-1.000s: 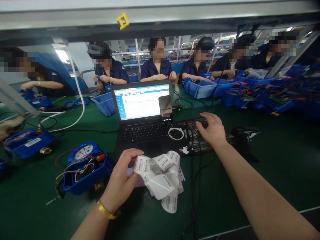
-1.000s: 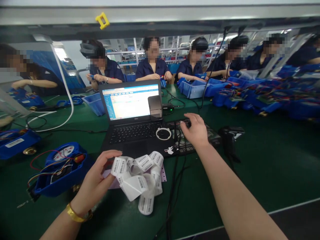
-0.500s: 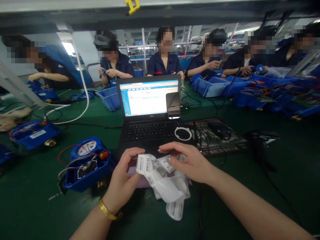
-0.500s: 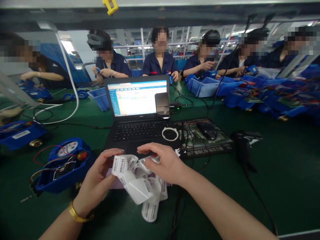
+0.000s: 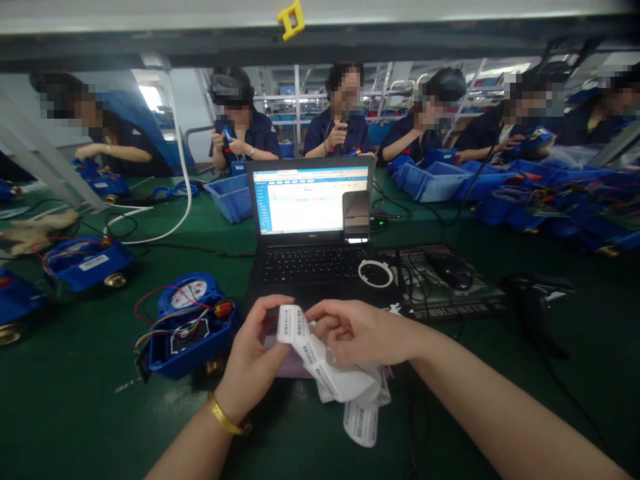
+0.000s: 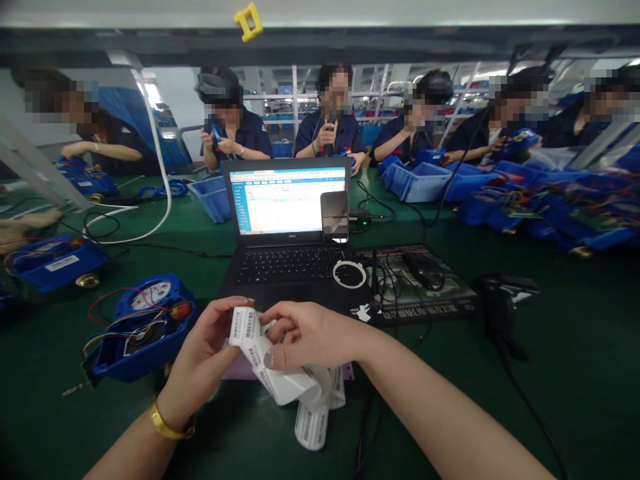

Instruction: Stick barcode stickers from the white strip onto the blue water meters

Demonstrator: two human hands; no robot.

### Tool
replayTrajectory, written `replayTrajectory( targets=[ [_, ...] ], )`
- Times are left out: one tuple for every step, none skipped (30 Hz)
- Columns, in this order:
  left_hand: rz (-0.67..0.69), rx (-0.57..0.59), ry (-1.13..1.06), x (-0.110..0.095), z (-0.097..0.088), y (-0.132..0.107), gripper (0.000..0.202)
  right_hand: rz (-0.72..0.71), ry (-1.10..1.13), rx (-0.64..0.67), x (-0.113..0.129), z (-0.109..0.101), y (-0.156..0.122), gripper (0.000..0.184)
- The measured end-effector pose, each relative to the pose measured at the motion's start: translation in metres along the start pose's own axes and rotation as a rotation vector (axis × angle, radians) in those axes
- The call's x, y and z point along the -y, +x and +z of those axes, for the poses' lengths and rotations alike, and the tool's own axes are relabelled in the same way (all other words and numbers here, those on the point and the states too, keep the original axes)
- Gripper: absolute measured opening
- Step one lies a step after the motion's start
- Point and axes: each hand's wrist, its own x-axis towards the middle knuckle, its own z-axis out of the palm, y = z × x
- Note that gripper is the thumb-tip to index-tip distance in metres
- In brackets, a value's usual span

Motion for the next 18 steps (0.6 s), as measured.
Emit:
replayTrajectory(
  targets=[
    [-0.019, -0.017, 0.003, 0.000, 0.000, 0.000, 0.037, 0.003, -0.023, 0.018, 0.000, -0.001, -0.002, 0.057],
    [-0.038, -0.030, 0.007, 0.000, -0.001, -0.001, 0.038, 0.005, -0.056, 0.023, 0.000, -0.001, -0.004, 0.059],
    [-0.052, -0.042, 0.015, 0.000, -0.001, -0.001, 0.039, 0.006, -0.090, 0.012, 0.000, -0.002, -0.006, 0.059],
    [-0.063, -0.051, 0.026, 0.000, -0.001, -0.001, 0.039, 0.009, -0.119, -0.007, -0.001, -0.002, -0.008, 0.058],
    [-0.068, -0.057, 0.035, 0.000, 0.000, -0.001, 0.038, 0.013, -0.135, -0.029, -0.001, -0.002, -0.010, 0.057],
    [-0.070, -0.059, 0.041, -0.001, 0.000, -0.001, 0.038, 0.016, -0.140, -0.047, -0.002, -0.001, -0.012, 0.055],
    [-0.072, -0.057, 0.046, -0.001, 0.001, -0.001, 0.038, 0.015, -0.135, -0.061, -0.003, -0.001, -0.013, 0.054],
    [-0.075, -0.055, 0.050, -0.001, 0.001, -0.001, 0.038, 0.012, -0.128, -0.072, -0.004, 0.000, -0.014, 0.053],
    [-0.078, -0.057, 0.056, -0.001, 0.001, -0.001, 0.039, 0.007, -0.120, -0.078, -0.005, 0.000, -0.014, 0.052],
    [-0.081, -0.059, 0.064, -0.001, 0.001, -0.001, 0.040, -0.002, -0.111, -0.087, -0.006, 0.001, -0.014, 0.051],
    [-0.085, -0.062, 0.074, -0.001, 0.001, -0.001, 0.042, -0.012, -0.100, -0.093, -0.006, 0.001, -0.014, 0.051],
    [-0.090, -0.066, 0.084, -0.002, 0.001, -0.001, 0.044, -0.023, -0.080, -0.096, -0.007, 0.002, -0.014, 0.051],
    [-0.096, -0.067, 0.092, -0.002, 0.001, -0.001, 0.045, -0.035, -0.048, -0.099, -0.007, 0.002, -0.014, 0.050],
    [-0.103, -0.069, 0.099, -0.002, 0.001, -0.001, 0.047, -0.048, -0.001, -0.099, -0.008, 0.002, -0.014, 0.050],
    [-0.108, -0.067, 0.106, -0.003, 0.002, -0.001, 0.048, -0.063, 0.054, -0.099, -0.009, 0.002, -0.013, 0.051],
    [-0.109, -0.062, 0.115, -0.003, 0.002, -0.001, 0.048, -0.081, 0.111, -0.102, -0.010, 0.002, -0.013, 0.051],
    [-0.104, -0.054, 0.126, -0.003, 0.003, -0.001, 0.049, -0.099, 0.161, -0.104, -0.012, 0.001, -0.012, 0.052],
    [-0.089, -0.043, 0.136, -0.003, 0.004, -0.001, 0.050, -0.119, 0.202, -0.114, -0.014, 0.001, -0.012, 0.052]
  ],
)
